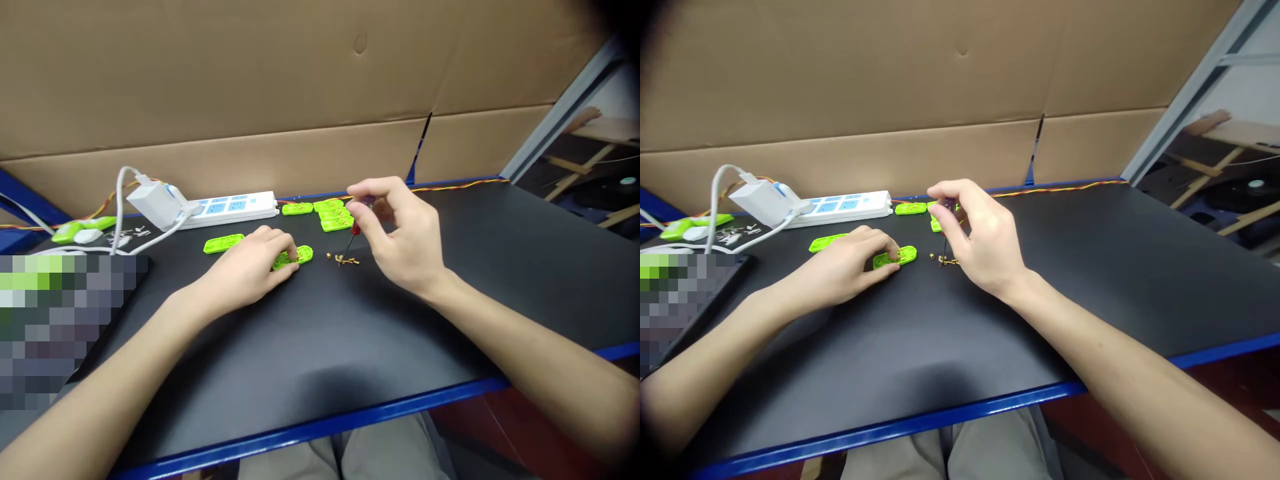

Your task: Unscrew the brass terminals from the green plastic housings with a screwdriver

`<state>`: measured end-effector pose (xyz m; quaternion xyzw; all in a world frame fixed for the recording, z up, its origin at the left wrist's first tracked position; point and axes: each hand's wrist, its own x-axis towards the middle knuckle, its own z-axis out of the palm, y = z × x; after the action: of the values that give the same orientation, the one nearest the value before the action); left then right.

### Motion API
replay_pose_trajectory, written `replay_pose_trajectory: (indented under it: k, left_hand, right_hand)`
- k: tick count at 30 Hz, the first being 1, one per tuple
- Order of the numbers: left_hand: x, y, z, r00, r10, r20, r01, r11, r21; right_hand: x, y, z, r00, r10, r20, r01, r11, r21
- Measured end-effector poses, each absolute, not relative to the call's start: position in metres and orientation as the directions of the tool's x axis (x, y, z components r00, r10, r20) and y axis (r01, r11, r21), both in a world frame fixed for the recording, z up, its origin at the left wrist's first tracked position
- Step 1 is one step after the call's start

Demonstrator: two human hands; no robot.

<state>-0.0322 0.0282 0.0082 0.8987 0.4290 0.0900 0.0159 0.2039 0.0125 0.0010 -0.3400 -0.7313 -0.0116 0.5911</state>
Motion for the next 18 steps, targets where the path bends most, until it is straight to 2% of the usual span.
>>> replay_pose_trajectory:
  k: [6, 13, 18]
  left_hand:
    - [-0.033, 0.022, 0.013, 0.606, 0.789, 0.099, 0.773, -0.614, 0.160]
    - [-0.020, 0.005, 0.023, 0.675, 0.736, 0.045, 0.703, -0.661, 0.261]
    - [-0.006, -0.007, 0.020, 0.743, 0.665, 0.077, 0.612, -0.721, 0.326]
  right_hand:
    - [0.207, 0.014, 0.003, 0.009, 0.482, 0.876, 0.502, 0.755, -0.421]
    - [0.200, 0.006, 0.005, 0.046, 0.498, 0.866, 0.379, 0.793, -0.477]
    - [0.194, -0.004, 0.008, 0.025, 0.510, 0.860, 0.281, 0.822, -0.495]
